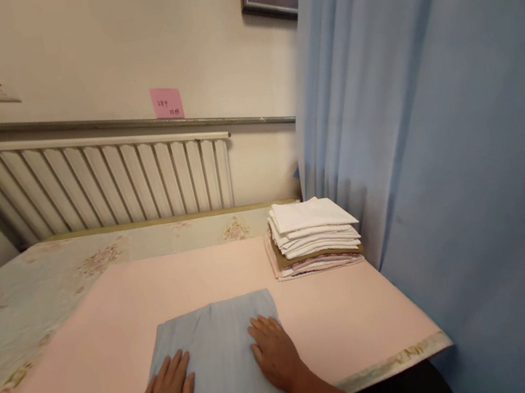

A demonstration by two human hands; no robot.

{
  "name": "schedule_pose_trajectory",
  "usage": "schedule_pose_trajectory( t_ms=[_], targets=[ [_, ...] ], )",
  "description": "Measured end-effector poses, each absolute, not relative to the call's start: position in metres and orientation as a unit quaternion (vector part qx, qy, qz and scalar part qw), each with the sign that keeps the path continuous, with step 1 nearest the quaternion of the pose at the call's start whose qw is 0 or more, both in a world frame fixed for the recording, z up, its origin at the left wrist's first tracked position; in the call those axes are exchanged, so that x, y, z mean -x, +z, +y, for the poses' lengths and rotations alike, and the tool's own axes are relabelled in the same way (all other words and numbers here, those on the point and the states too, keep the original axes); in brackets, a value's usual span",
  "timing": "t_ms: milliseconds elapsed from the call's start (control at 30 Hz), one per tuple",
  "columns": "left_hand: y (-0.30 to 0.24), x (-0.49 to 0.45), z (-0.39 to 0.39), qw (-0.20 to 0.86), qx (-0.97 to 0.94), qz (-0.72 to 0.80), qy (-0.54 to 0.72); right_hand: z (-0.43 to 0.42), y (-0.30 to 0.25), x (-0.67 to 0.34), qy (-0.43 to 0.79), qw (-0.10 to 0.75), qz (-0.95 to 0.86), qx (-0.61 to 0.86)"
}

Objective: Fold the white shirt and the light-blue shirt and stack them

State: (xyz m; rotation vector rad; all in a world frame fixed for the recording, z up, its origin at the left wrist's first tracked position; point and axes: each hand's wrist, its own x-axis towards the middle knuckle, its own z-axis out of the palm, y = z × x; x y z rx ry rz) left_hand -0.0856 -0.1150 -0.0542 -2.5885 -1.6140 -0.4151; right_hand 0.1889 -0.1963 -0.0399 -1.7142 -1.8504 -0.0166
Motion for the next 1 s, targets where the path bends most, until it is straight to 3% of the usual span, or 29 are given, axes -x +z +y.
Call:
schedule_pose_trajectory(
  t_ms=[667,1000],
  targets=[
    [-0.058,0.086,-0.113,0.025,0.84,-0.516,-0.164,-0.195,-0.042,-0.19,-0.029,0.299,-0.703,0.645],
    [-0.049,0.088,-0.123,-0.073,0.82,-0.522,-0.223,-0.199,-0.04,-0.19,-0.026,0.276,-0.717,0.639]
  ],
)
